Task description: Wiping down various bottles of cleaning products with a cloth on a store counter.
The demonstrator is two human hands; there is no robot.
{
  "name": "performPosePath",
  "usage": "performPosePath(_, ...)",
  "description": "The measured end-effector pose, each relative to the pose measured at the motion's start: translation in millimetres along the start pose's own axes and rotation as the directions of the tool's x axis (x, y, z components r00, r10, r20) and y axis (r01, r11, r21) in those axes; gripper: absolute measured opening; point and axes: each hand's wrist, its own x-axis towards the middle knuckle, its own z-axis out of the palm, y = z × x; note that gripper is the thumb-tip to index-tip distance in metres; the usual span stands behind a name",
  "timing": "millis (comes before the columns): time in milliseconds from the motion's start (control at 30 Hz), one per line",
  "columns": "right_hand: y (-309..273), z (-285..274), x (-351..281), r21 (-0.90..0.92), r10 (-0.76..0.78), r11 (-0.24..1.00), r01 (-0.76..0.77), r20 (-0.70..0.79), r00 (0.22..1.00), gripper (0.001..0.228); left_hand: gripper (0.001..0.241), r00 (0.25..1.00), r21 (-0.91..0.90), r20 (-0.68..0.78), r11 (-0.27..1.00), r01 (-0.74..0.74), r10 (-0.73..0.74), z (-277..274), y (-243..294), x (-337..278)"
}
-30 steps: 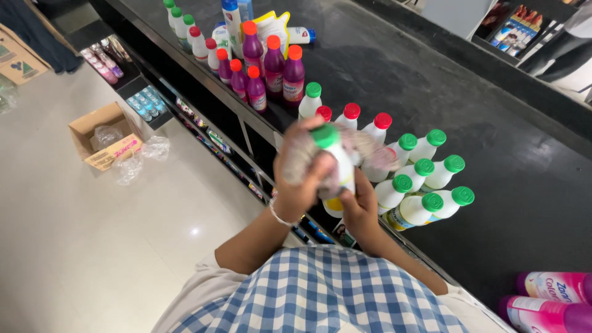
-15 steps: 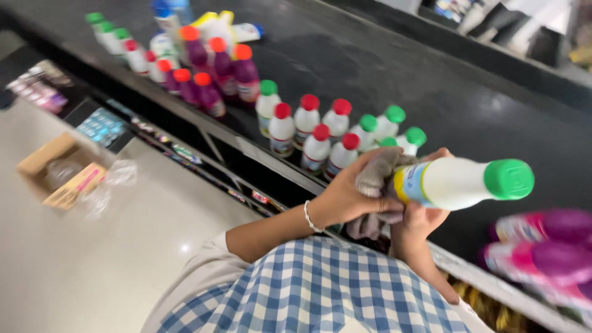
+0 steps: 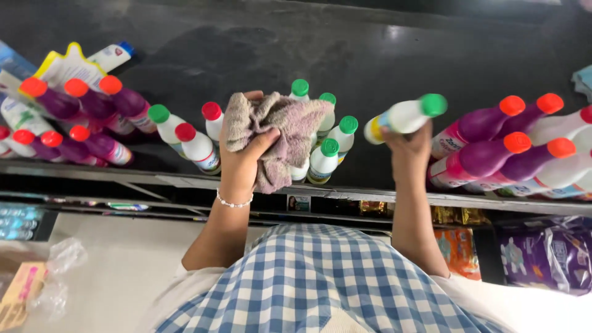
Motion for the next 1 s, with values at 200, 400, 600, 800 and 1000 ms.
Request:
performPosePath(200, 70, 9, 14, -0.261, 0.206, 0.951, -0.168, 0.125, 0.971, 0.059, 0.061, 0.999, 0.036, 0.051, 0.999, 0.004, -0.006, 6, -4, 0)
performPosePath(400, 68, 20, 19, -0.063, 0.316, 0.943, -0.326, 0.467, 0.826, 0.077, 0.062, 0.95, 0.11, 0.314, 0.993, -0.037, 0.001, 33, -17, -11)
performPosePath(600, 90, -8, 7, 0.07, 0.271, 0.939, -0.336, 0.45, 0.851, 0.057, 0.061, 0.771, 0.089, 0.603, 0.977, 0.193, -0.207, 85, -55, -21)
performPosePath(800, 47, -41, -14, -0.499, 0.121, 0.863, 0.072, 0.343, 0.932, 0.044, 0.062, 0.67, 0.037, 0.691, 0.939, 0.342, -0.271, 114, -90, -28)
performPosePath(1000, -12, -102, -75, -0.816, -0.599, 0.578, -0.025, -0.445, 0.665, 0.057, 0.061, 0.701, 0.046, 0.651, 0.937, 0.346, -0.291, 112, -107, -24)
